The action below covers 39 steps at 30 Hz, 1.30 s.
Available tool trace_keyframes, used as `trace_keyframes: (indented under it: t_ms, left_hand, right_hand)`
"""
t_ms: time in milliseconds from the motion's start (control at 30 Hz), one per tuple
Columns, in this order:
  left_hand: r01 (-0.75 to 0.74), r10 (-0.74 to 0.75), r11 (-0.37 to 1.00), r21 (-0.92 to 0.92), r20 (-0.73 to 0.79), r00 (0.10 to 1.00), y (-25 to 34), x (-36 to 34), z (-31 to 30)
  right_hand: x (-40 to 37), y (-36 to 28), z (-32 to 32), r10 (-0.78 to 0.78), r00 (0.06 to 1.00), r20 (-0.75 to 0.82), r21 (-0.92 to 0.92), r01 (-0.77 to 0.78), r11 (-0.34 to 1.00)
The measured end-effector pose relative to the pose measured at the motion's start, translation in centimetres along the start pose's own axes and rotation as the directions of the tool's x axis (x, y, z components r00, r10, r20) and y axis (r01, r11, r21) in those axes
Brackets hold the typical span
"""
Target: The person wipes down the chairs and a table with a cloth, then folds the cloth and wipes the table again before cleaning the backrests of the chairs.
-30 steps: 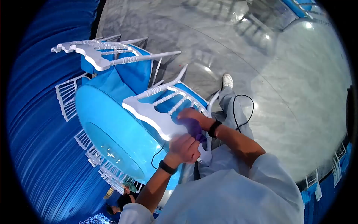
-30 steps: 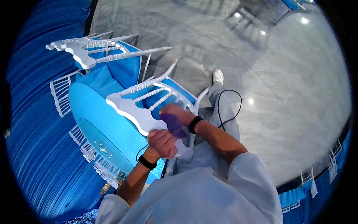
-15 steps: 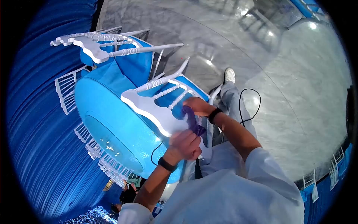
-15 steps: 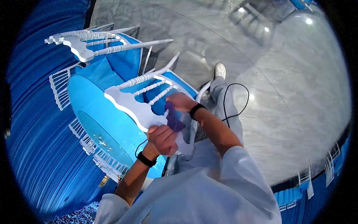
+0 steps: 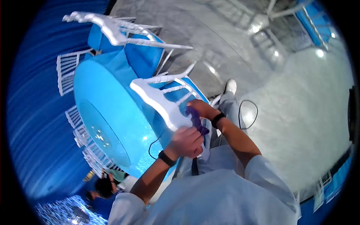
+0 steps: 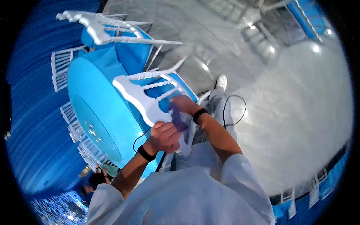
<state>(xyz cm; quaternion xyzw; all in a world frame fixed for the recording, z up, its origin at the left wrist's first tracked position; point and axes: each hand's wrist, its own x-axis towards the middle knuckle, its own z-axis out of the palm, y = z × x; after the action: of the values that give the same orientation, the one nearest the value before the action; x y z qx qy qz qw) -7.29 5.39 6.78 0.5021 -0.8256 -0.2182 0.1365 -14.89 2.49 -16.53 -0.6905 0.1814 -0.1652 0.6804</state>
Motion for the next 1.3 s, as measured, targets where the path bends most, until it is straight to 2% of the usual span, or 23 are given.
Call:
trace_keyframes:
  t_ms: [67, 133, 200, 267, 333, 400, 433, 467, 533, 567, 600, 633, 667, 700, 733, 800, 933, 1000, 1067, 1133, 1167, 1200, 1300]
  left_hand:
    - [0.023, -0.022, 1.000, 0.017, -0.068, 0.997, -0.1, -0.6, 0.1]
    - [0.012, -0.014, 0.996, -0.083, -0.030, 0.999, 0.0, -0.7, 0.3]
    - [0.013, -0.018, 0.999, -0.040, -0.140, 0.990, 0.3, -0.6, 0.4]
    - [-0.040, 0.023, 0.995, -0.096, -0.171, 0.985, -0.1, -1.0, 0.9]
    - [-0.058, 0.023, 0.992, -0.108, -0.303, 0.953, 0.4, -1.0, 0.9]
    - [0.071, -0.317, 0.850, -0.523, -0.399, 0.860, 1.7, -0.9, 0.3]
    - [0.040, -0.478, 0.723, -0.690, -0.458, 0.750, 2.4, -1.0, 0.4]
    - [0.013, -0.484, 0.724, -0.689, -0.495, 0.722, 3.1, -1.6, 0.4]
    - [-0.056, -0.781, 0.179, -0.982, -0.176, 0.600, 3.9, -3.5, -0.3]
    - [-0.049, -0.786, 0.257, -0.965, -0.238, 0.571, 3.6, -5.1, -0.4]
    - [-0.144, -0.820, 0.123, -0.982, -0.182, 0.543, 3.4, -6.4, -0.6]
    - [-0.151, -0.837, 0.023, -0.988, -0.102, 0.537, 3.3, -7.8, -1.5]
    - [-0.098, -0.817, 0.113, -0.989, -0.149, 0.557, 1.8, -9.6, -0.9]
    - [-0.115, -0.843, 0.005, -0.993, -0.066, 0.533, 1.1, -11.0, -0.3]
    - [-0.163, -0.842, 0.010, -0.986, -0.096, 0.531, -0.4, -11.8, 1.1]
    - [-0.102, -0.838, -0.096, -0.990, 0.026, 0.545, -2.4, -13.3, 3.8]
    - [-0.057, -0.782, -0.114, -0.992, 0.054, 0.621, -1.0, -11.2, 3.5]
    - [-0.019, -0.712, -0.113, -0.993, 0.068, 0.699, -1.1, -9.8, 4.2]
    - [-0.042, -0.736, -0.107, -0.993, 0.051, 0.675, 0.0, -8.6, 1.5]
    - [-0.014, -0.745, -0.030, -0.999, 0.013, 0.667, -0.5, -7.6, 0.5]
    - [0.075, -0.757, 0.083, -0.994, -0.014, 0.653, -1.2, -7.1, 0.6]
    - [0.066, -0.763, 0.074, -0.995, -0.014, 0.647, -1.5, -6.9, 0.6]
    - [0.262, -0.666, 0.306, -0.915, -0.009, 0.746, -1.5, -6.9, 0.3]
  right_hand:
    - [-0.2, 0.4, -0.1, -0.011, 0.996, 0.083, -0.043, 0.015, 0.999]
    - [-2.1, -2.1, -1.6, -0.056, 0.992, -0.109, 0.084, 0.066, 0.994]
    - [-3.6, -4.2, -3.2, 0.104, 0.994, -0.028, 0.191, -0.097, 0.977]
    - [-4.4, -6.6, -4.6, 0.209, 0.974, -0.083, 0.364, -0.166, 0.916]
    - [-4.7, -5.8, -4.7, 0.158, 0.976, -0.153, 0.217, -0.123, 0.968]
    - [-5.7, -6.1, -5.1, 0.399, 0.913, -0.083, 0.802, -0.176, 0.571]
    - [-5.9, -8.3, -5.6, 0.393, 0.917, -0.067, 0.773, -0.201, 0.601]
    - [-5.7, -12.4, -5.8, 0.287, 0.957, -0.048, 0.712, -0.168, 0.681]
    - [-4.7, -19.2, -5.0, 0.079, 0.996, 0.028, 0.587, -0.081, 0.806]
    - [-4.0, -16.1, -3.4, 0.042, 0.998, -0.047, 0.644, -0.002, 0.765]
    - [-2.2, -19.8, -2.2, 0.096, 0.983, -0.158, 0.540, 0.004, 0.842]
    - [-2.6, -19.9, -2.7, 0.231, 0.969, -0.083, 0.353, -0.188, 0.917]
    - [-3.0, -19.8, -3.3, 0.368, 0.929, -0.052, 0.138, -0.358, 0.924]
    - [-3.8, -21.7, -1.9, 0.255, 0.936, -0.245, -0.016, -0.266, 0.964]
    - [-4.5, -22.2, -1.5, 0.223, 0.937, -0.268, 0.004, -0.230, 0.973]
    - [-6.3, -21.9, -1.4, 0.225, 0.938, -0.264, -0.262, -0.295, 0.919]
    - [-5.6, -18.7, -2.8, 0.227, 0.930, -0.288, -0.209, -0.292, 0.933]
    - [-2.2, -17.7, -5.1, 0.241, 0.967, -0.087, 0.094, -0.233, 0.968]
    - [2.2, -21.9, -4.4, 0.365, 0.909, -0.202, 0.105, -0.350, 0.931]
    - [5.0, -22.5, -4.6, 0.382, 0.917, -0.114, 0.078, -0.375, 0.924]
    - [5.6, -22.5, -4.3, 0.400, 0.903, -0.155, 0.090, -0.391, 0.916]
    - [5.8, -22.4, -3.9, 0.422, 0.884, -0.200, 0.105, -0.409, 0.907]
    - [2.6, -22.6, -3.4, 0.483, 0.844, -0.231, 0.088, -0.477, 0.875]
